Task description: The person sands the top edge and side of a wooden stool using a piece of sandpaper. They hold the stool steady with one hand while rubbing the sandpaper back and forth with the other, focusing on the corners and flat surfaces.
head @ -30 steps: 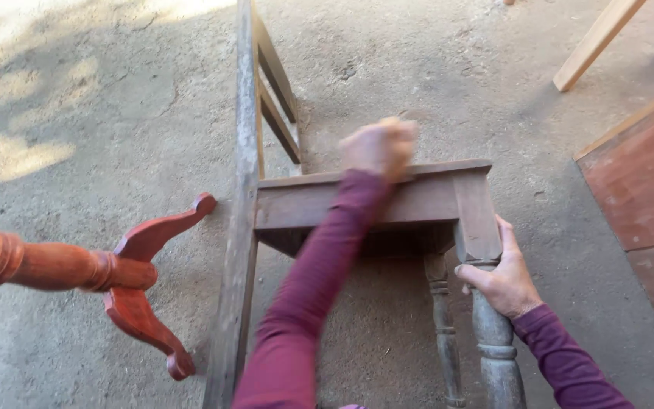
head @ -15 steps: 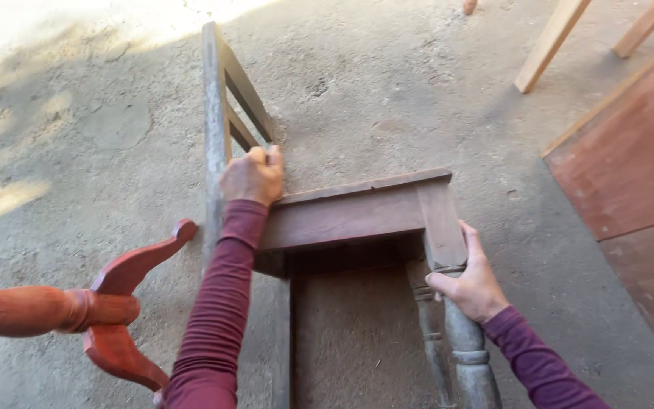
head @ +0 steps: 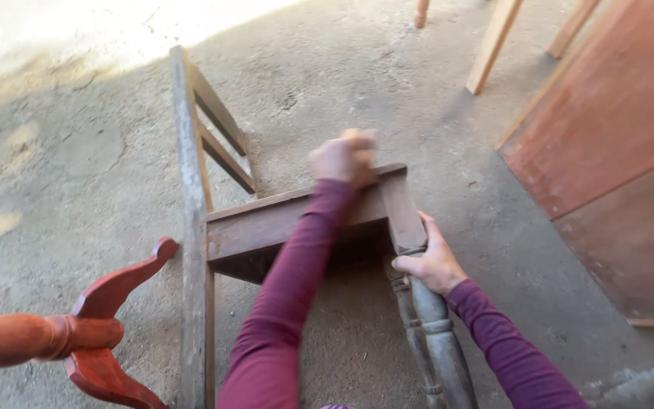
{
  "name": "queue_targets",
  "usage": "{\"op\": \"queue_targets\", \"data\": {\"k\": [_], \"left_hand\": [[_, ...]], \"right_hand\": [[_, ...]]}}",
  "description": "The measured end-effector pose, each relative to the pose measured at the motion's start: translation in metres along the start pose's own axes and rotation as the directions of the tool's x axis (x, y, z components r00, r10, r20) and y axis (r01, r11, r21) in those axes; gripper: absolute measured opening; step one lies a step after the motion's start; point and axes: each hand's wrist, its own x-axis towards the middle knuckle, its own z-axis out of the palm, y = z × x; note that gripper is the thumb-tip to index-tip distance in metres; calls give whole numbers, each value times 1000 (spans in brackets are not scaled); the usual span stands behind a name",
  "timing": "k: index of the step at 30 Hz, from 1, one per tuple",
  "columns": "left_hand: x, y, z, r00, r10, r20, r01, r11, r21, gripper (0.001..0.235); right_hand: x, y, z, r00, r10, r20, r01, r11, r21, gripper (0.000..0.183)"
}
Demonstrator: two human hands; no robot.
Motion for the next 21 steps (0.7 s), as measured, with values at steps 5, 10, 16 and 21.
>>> {"op": "queue_targets", "data": {"k": [5, 10, 16, 21], "left_hand": [[-20, -67, -34, 975, -191, -111, 205, 969, 140, 57], [-33, -77, -27, 947, -97, -307, 153, 975, 164, 64], [-51, -44, -27, 933, -102, -346, 115, 993, 15, 61], [-97, 20, -30, 927, 227, -298, -275, 953, -128, 21]], "right_hand": [[-8, 8, 1, 993, 96, 62, -107, 972, 210, 95], [-55, 3, -10, 904, 365, 223, -409, 892, 195, 59], [-118, 21, -19, 847, 419, 328, -507, 822, 260, 50], [-172, 31, -31, 668, 569, 481, -712, 677, 188, 57]]}}
